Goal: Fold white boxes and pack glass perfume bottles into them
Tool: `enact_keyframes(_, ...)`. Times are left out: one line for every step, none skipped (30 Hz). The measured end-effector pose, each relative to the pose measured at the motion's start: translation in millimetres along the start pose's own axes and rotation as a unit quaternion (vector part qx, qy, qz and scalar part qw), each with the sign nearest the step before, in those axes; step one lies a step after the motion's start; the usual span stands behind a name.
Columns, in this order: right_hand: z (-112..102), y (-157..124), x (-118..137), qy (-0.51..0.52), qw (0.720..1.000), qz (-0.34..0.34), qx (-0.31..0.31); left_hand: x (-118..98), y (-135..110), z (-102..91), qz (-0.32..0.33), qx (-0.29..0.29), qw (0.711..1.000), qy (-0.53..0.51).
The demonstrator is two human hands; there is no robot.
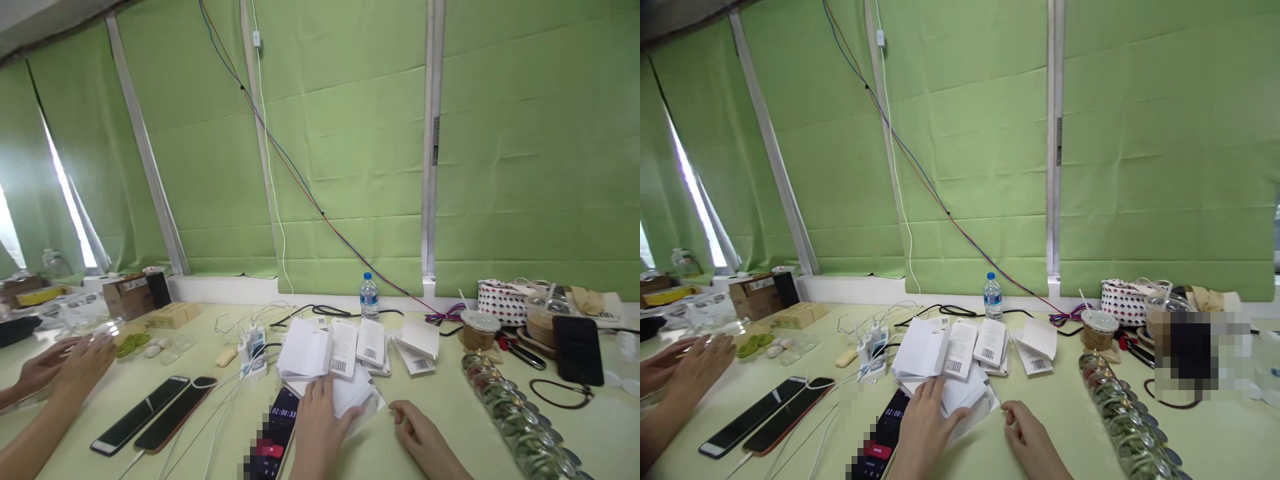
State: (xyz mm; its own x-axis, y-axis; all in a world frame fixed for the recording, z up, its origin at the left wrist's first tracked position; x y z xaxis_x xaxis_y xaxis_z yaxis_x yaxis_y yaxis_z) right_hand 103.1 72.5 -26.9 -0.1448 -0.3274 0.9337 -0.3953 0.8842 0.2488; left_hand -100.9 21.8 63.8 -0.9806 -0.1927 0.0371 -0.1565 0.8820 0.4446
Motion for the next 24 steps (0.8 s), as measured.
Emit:
enact_keyframes(1, -1, 2, -0.007, 1.000, -0.003, 0.005, 1, 0, -6.0, -0.001, -0.017, 1.000, -0.013)
enact_keyframes(2, -2, 4, -0.012, 1.000, -0.005, 0.011, 3, 2, -11.9, -0.005, -0.039, 0.999, -0.019)
enact_keyframes(2, -2, 6, -0.015, 1.000, -0.008, 0.014, 5, 4, -17.0, -0.012, -0.063, 0.998, -0.018)
enact_keyframes(2, -2, 7, -0.018, 1.000, -0.010, 0.015, 8, 7, -21.1, -0.021, -0.087, 0.996, -0.009)
enact_keyframes(2, -2, 9, -0.019, 1.000, -0.011, 0.014, 11, 11, -23.7, -0.032, -0.110, 0.993, 0.005)
enact_keyframes(2, -2, 10, -0.020, 1.000, -0.010, 0.014, 13, 15, -24.6, -0.038, -0.129, 0.991, 0.016)
enact_keyframes(2, -2, 10, -0.019, 1.000, -0.007, 0.015, 14, 20, -23.8, -0.041, -0.140, 0.989, 0.022)
enact_keyframes(1, -2, 11, -0.017, 1.000, -0.005, 0.015, 16, 25, -21.7, -0.042, -0.146, 0.988, 0.021)
enact_keyframes(1, -1, 11, -0.013, 1.000, -0.003, 0.015, 17, 31, -18.8, -0.040, -0.145, 0.989, 0.013)
enact_keyframes(0, -1, 12, -0.010, 1.000, -0.001, 0.016, 18, 36, -15.8, -0.036, -0.141, 0.989, 0.003)
enact_keyframes(-1, -1, 12, -0.008, 1.000, -0.001, 0.018, 19, 41, -13.2, -0.029, -0.136, 0.990, -0.007)
enact_keyframes(-1, 0, 12, -0.007, 1.000, -0.001, 0.020, 19, 47, -11.4, -0.021, -0.130, 0.991, -0.016)
enact_keyframes(-2, 0, 13, -0.007, 1.000, -0.002, 0.024, 20, 52, -10.9, -0.012, -0.128, 0.992, -0.020)
enact_keyframes(-2, 1, 14, -0.008, 1.000, -0.004, 0.027, 20, 58, -11.5, -0.003, -0.129, 0.991, -0.022)
enact_keyframes(-2, 1, 15, -0.008, 1.000, -0.006, 0.030, 21, 65, -12.6, 0.004, -0.132, 0.991, -0.024)
enact_keyframes(-3, 2, 15, -0.010, 0.999, -0.009, 0.030, 22, 73, -14.0, 0.010, -0.136, 0.990, -0.026)
enact_keyframes(-3, 2, 16, -0.013, 0.999, -0.011, 0.029, 22, 81, -15.1, 0.014, -0.142, 0.989, -0.028)
enact_keyframes(-3, 3, 16, -0.016, 0.999, -0.013, 0.030, 23, 89, -15.9, 0.017, -0.149, 0.988, -0.030)
enact_keyframes(-3, 3, 16, -0.018, 0.999, -0.014, 0.030, 24, 96, -16.0, 0.021, -0.157, 0.987, -0.031)
enact_keyframes(-3, 3, 16, -0.021, 0.999, -0.016, 0.031, 24, 103, -15.6, 0.024, -0.168, 0.985, -0.031)
enact_keyframes(-2, 4, 16, -0.025, 0.999, -0.018, 0.033, 25, 109, -14.9, 0.026, -0.181, 0.983, -0.031)
enact_keyframes(-2, 5, 16, -0.028, 0.999, -0.020, 0.035, 25, 112, -14.1, 0.025, -0.198, 0.979, -0.031)
enact_keyframes(-1, 6, 15, -0.030, 0.998, -0.022, 0.040, 26, 114, -13.4, 0.021, -0.217, 0.976, -0.029)
enact_keyframes(-1, 7, 14, -0.034, 0.998, -0.023, 0.046, 27, 114, -12.8, 0.015, -0.236, 0.971, -0.026)
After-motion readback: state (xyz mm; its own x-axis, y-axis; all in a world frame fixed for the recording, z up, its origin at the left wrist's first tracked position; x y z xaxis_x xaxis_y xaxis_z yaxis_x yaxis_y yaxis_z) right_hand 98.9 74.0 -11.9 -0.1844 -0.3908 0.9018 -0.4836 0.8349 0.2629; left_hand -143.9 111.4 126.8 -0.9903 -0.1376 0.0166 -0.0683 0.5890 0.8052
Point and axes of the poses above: each hand's wrist, its own y-axis towards the middle knuckle, its own z-axis out of the palm, x = y × z, the point moved 7 cm from there along y, towards the middle knuckle, and after that the axes turned 15 degrees about y, right-handed, at the moved point
